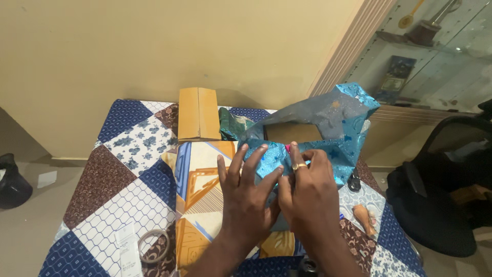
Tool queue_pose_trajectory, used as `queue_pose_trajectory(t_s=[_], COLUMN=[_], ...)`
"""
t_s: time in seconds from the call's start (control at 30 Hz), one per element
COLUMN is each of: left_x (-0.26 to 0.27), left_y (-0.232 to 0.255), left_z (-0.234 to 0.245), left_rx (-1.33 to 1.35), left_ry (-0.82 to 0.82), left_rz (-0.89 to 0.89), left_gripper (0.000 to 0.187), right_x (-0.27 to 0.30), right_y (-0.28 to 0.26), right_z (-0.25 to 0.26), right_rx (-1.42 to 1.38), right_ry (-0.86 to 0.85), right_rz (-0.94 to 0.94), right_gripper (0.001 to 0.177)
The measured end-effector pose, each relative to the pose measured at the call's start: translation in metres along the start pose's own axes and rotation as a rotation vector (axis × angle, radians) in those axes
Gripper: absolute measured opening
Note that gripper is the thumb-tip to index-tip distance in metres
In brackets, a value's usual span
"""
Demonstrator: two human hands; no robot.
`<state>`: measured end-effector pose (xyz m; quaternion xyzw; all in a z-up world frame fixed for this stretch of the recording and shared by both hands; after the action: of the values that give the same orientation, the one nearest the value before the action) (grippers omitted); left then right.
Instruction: The person opens a small box, removes a stapler and its packaging, and assembles the stapler by inserting a staple cartridge. The person then staples a blue gift bag to a cardboard box on a patterned table.
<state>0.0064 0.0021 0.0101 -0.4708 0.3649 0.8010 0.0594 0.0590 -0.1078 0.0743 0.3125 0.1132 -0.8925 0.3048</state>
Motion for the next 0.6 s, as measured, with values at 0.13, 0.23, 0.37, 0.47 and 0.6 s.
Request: queue_pose_trajectory(t_s=[0.13, 0.23, 0.37, 0.47, 0.6], left_x=[0.0037, 0.0072, 0.0075, 0.0087, 0.0082], left_y=[0.0022, 0.0031, 0.0051, 0.0072, 0.0091], left_z=[0.0007, 0.0007, 0.0009, 0.0009, 0.0006], left_rx=[0.018, 0.019, 0.024, 0.021, 0.001], left_ry=[-0.016, -0.004, -0.001, -0.009, -0.016], left_rz=[0.016, 0.017, 0.015, 0.025, 0.024], left_gripper=[0.036, 0.035, 0.037, 0.038, 0.036], right_x=[0.0041, 0.0047, 0.0017, 0.002, 0.0018], right_y=[0.0018, 0.0027, 0.004, 0.0048, 0.0076], right_z=[0.0051, 0.0062, 0.0078, 0.0072, 0.0072], right_rx=[-0.015, -0.022, 0.048, 0.062, 0.067], right_ry=[-0.013, -0.133, -0.195, -0.21, -0.216], right_rz=[0.057, 0.008, -0.009, -0.019, -0.013], right_gripper=[0.056, 0.058, 0.057, 0.057, 0.056])
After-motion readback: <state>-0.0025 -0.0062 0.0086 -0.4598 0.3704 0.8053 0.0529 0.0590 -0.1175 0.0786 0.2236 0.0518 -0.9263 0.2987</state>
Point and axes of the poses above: each hand's wrist, its own x-axis away from the middle knuckle, its own z-axis out of the back of the hand, y = z × x, the point moved 1 cm from there along -x, towards the middle knuckle, and after that the axes turned 15 degrees about x, right-handed, at the moved point
